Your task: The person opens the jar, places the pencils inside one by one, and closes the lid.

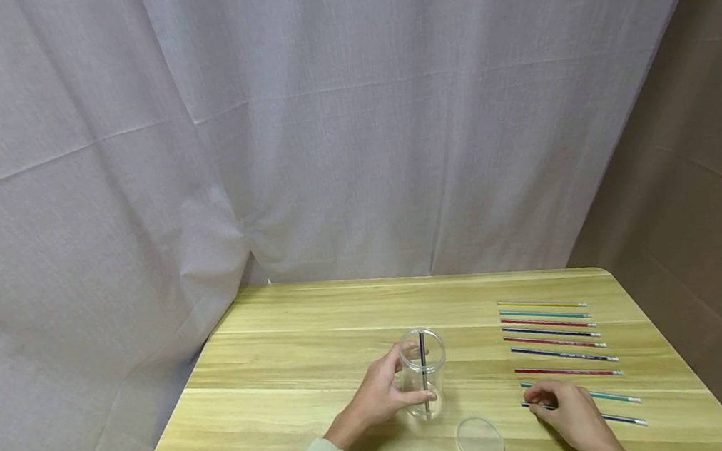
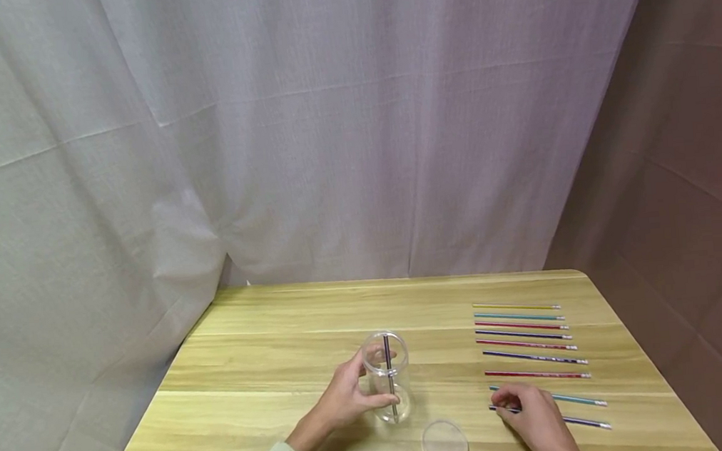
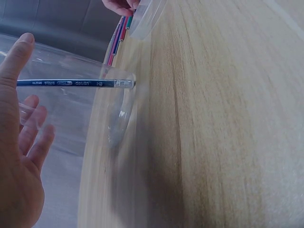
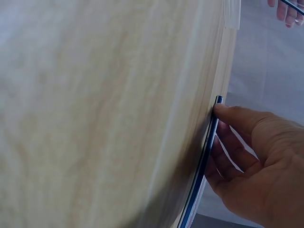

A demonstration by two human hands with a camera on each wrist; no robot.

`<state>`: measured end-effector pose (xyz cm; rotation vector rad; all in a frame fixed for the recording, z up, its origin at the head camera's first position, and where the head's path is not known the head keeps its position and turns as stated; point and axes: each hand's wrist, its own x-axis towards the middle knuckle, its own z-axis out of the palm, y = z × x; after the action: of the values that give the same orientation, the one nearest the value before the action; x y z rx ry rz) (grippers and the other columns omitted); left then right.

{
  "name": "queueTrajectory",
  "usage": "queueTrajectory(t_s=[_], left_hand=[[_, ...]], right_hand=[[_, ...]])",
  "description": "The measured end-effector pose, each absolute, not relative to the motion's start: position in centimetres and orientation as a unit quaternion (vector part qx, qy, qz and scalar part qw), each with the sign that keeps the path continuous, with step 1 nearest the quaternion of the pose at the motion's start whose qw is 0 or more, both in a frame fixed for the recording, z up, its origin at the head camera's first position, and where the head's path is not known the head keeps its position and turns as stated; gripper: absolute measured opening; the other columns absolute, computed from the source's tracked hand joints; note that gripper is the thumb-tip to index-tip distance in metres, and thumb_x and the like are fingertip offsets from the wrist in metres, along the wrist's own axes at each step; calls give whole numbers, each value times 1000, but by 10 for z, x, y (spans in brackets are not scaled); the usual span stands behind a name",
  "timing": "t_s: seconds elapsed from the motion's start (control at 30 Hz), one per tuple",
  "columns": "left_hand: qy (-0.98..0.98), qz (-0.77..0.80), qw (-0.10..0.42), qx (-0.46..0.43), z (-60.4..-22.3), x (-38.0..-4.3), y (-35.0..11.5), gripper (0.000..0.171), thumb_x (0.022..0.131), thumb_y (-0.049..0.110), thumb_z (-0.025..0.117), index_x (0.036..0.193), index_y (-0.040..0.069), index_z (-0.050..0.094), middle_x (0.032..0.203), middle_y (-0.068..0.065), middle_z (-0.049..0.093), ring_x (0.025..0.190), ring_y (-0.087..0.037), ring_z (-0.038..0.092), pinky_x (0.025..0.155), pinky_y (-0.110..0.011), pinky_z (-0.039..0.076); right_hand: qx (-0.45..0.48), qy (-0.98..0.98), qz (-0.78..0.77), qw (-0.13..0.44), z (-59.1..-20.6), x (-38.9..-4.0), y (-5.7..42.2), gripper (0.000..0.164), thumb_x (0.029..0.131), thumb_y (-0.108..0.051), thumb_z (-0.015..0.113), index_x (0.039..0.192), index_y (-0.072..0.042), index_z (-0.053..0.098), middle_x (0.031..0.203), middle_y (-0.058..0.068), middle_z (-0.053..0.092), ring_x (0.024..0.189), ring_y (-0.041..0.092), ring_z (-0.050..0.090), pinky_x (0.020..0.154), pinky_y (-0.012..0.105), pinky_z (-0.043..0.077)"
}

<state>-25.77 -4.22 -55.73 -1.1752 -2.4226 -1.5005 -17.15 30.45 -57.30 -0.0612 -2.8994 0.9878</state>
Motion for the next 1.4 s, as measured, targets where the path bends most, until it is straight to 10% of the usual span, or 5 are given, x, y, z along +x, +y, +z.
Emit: queueTrajectory(t_s=[0.87,1.4], left_hand=[[-782,-487,28,-388,-559,-259,-43,85,84,30,93,153,21,45,146,-10,65,132,-17,62,112,-40,52],[-787,-481,26,-385,-559,-259,-43,85,84,32,93,153,20,45,146,-10,65,132,-17,61,112,-40,52]], right_hand=[[19,-945,312,91,-559,-172,278,18,84,2,85,92,-13,82,85,-7,74,75,5,64,66,22,57],[117,-903,294,291,-513,-176,253,33,71,10,86,90,-16,79,79,-17,71,71,-1,63,60,23,53]])
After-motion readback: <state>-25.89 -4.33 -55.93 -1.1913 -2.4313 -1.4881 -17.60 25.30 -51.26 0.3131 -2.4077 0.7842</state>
